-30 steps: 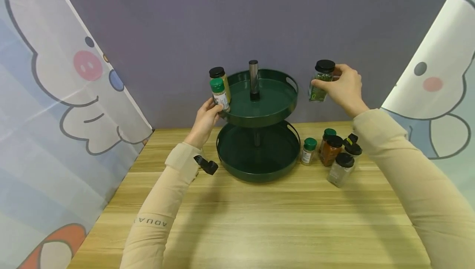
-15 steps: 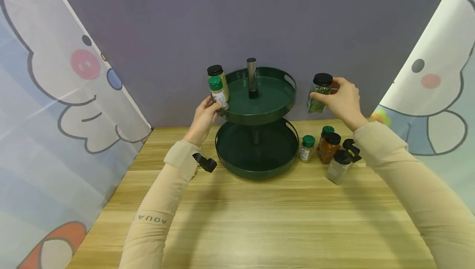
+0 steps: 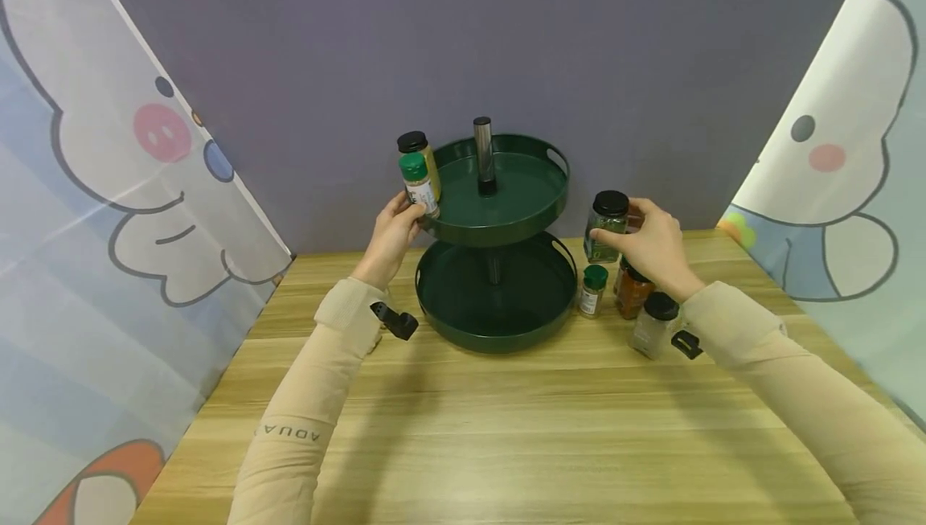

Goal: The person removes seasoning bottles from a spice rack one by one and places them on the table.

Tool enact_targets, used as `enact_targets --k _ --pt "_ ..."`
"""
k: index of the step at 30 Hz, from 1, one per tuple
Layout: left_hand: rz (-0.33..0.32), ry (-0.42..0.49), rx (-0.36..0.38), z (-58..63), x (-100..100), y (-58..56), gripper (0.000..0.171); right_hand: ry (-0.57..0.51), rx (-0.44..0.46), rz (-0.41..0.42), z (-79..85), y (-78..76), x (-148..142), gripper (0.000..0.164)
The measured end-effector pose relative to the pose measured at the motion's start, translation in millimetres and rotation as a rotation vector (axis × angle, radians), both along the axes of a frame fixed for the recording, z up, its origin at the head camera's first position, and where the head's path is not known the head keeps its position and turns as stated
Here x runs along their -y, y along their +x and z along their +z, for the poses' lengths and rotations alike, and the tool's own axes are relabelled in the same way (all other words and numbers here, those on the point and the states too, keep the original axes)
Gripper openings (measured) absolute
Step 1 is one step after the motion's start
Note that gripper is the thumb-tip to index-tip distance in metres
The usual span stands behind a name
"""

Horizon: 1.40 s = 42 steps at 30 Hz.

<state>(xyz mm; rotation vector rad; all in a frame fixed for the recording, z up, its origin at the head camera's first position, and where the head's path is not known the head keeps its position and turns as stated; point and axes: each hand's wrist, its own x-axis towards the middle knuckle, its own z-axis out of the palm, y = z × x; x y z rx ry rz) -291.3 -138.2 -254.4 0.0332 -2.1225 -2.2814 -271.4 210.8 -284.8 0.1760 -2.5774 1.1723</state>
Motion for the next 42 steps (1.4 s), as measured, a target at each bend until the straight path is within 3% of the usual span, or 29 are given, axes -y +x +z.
enact_targets --k 11,17,27,42 --pt "0.006 -0.001 -0.007 -0.4 4 1.3 0.066 -0.102 -0.007 0.002 -36.6 26.6 5 0.077" --pt "0.01 0.011 0.013 -2.6 1 1.6 0.067 -0.116 0.013 0.022 -44.7 35.9 5 0.077" --pt "0.023 0.023 -0.005 -3.1 1 3.2 0.065 -0.043 0.036 0.006 -48.3 46.5 10 0.086" --pt "0.002 -0.018 0.005 -1.7 0 3.3 0.067 0.014 0.106 0.012 -78.8 46.1 8 0.089"
